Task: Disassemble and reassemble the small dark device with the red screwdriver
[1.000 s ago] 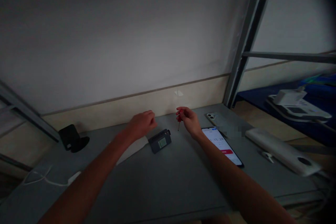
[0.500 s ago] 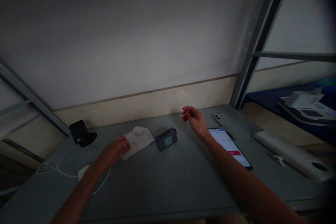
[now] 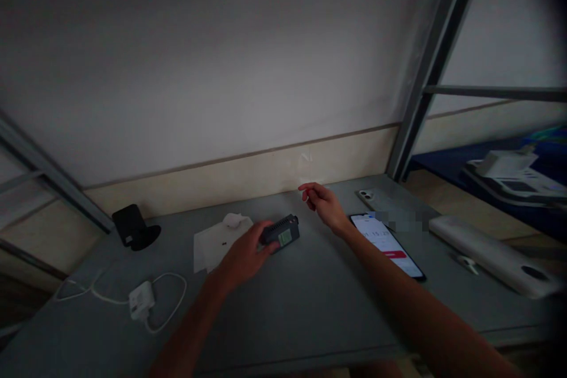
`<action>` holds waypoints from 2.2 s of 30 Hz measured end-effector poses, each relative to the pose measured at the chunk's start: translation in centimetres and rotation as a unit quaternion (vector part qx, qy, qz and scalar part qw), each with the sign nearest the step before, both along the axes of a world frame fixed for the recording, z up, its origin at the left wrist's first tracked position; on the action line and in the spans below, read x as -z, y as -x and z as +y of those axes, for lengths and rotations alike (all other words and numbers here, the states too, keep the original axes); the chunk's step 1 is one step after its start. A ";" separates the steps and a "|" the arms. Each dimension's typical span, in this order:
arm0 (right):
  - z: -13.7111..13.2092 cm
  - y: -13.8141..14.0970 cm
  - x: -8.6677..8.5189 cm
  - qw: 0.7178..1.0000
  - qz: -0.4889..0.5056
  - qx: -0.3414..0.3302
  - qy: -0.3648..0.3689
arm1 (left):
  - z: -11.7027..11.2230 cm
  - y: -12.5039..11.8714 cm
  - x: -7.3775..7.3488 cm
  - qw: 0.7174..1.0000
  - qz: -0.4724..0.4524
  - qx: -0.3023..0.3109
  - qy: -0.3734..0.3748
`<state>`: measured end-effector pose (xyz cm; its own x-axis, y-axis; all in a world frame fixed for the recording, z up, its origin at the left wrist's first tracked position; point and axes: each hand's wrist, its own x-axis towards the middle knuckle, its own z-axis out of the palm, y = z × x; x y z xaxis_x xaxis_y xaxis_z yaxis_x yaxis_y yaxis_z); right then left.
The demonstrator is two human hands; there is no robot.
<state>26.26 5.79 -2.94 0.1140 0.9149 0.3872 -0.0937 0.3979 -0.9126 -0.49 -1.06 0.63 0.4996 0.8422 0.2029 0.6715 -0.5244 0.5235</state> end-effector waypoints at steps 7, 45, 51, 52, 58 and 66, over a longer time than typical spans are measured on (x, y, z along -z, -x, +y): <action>0.9 -0.8 0.9 0.999 0.008 0.040 0.007 | 4.5 -5.8 3.3 0.998 -0.069 0.007 -0.010; -4.0 0.4 -5.0 0.987 0.038 -0.143 -0.057 | 0.9 -6.2 2.8 0.983 -0.169 0.077 -0.010; -3.9 0.3 -4.8 0.989 0.033 -0.130 -0.062 | 1.4 -6.1 3.5 0.982 -0.177 0.060 -0.020; -3.9 0.2 -4.8 0.989 0.033 -0.129 -0.061 | 1.4 -6.1 3.4 0.982 -0.176 0.060 -0.021; -3.9 0.2 -4.9 0.989 0.044 -0.127 -0.059 | 1.4 -6.0 3.4 0.983 -0.170 0.060 -0.018; -4.1 0.3 -5.1 0.989 0.035 -0.133 -0.049 | 1.3 -6.0 3.5 0.984 -0.169 0.055 -0.027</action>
<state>25.99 1.72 2.16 -0.0952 0.8749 0.4748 -0.2683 0.4368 -0.8586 5.55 0.27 -2.87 0.4830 0.7703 0.4164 0.4011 -0.6173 0.6768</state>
